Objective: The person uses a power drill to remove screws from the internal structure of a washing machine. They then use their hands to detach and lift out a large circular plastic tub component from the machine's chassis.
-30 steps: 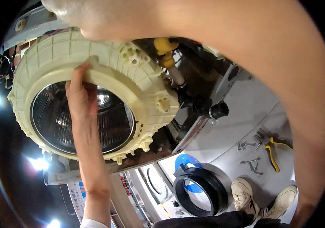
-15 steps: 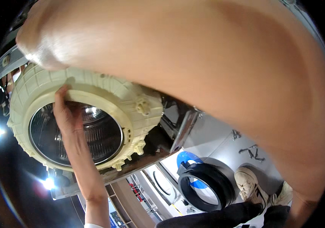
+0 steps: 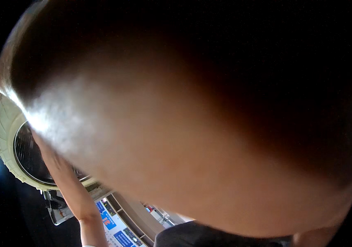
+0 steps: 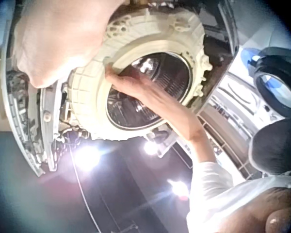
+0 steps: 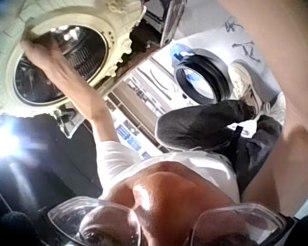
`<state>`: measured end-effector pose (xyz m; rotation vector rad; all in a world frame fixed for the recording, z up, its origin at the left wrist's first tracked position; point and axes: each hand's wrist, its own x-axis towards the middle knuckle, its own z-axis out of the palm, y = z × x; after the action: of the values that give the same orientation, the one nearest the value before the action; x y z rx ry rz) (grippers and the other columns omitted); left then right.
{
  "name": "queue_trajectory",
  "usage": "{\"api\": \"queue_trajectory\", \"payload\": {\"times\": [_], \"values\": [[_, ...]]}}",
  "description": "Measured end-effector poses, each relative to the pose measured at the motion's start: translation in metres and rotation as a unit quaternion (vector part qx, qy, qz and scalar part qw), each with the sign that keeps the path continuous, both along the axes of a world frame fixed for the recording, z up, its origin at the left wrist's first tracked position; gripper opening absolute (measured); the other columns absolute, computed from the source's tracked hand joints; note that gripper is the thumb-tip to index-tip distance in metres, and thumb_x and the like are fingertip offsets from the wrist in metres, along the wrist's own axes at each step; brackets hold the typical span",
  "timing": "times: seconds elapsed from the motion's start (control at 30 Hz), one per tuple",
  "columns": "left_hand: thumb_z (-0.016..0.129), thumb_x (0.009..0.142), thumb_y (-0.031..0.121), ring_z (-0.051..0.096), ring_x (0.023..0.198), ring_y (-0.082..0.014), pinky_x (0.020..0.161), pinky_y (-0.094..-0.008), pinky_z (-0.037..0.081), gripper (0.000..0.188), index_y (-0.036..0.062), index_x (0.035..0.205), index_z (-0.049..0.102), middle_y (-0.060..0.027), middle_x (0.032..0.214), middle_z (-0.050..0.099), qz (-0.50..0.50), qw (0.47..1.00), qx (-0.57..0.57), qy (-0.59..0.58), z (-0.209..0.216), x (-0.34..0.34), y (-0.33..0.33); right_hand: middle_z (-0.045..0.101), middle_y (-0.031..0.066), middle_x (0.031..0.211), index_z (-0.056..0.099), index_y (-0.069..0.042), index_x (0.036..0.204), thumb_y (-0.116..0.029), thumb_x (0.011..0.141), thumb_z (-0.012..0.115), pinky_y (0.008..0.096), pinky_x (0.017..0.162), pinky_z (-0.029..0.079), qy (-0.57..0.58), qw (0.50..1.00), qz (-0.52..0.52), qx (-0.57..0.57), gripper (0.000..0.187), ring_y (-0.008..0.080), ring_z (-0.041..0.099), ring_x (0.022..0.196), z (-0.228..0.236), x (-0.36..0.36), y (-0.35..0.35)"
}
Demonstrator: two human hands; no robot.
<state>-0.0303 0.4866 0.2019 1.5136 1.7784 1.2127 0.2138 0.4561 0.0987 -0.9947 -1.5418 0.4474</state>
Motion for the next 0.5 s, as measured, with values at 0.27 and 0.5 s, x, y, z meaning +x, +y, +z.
{"api": "queue_trajectory", "payload": {"times": [0.27,0.5], "values": [[0.068,0.087,0.017,0.059,0.105,-0.0203,0.096,-0.0361,0.047,0.037,-0.0037,0.116,0.058,-0.0105,0.111,0.062,-0.022,0.999,0.013,0.022,-0.002,0.01,0.006,0.067,0.0167,0.101,0.069,-0.002,0.099,-0.011,0.082,0.065,0.0341,0.08,0.055,-0.003,1.0,0.013,-0.008,0.019,0.0285,0.066,0.089,0.01,0.009,0.002],[0.07,0.088,0.024,0.06,0.104,-0.0177,0.09,-0.0324,0.049,0.046,-0.0079,0.117,0.055,-0.0112,0.111,0.063,-0.027,0.997,0.026,0.069,-0.012,0.022,0.005,0.068,0.0178,0.103,0.07,-0.002,0.1,-0.011,0.083,0.064,0.0341,0.082,0.055,-0.024,0.999,0.018,-0.028,0.02,0.0289,0.067,0.092,0.012,0.015,-0.03]]}}
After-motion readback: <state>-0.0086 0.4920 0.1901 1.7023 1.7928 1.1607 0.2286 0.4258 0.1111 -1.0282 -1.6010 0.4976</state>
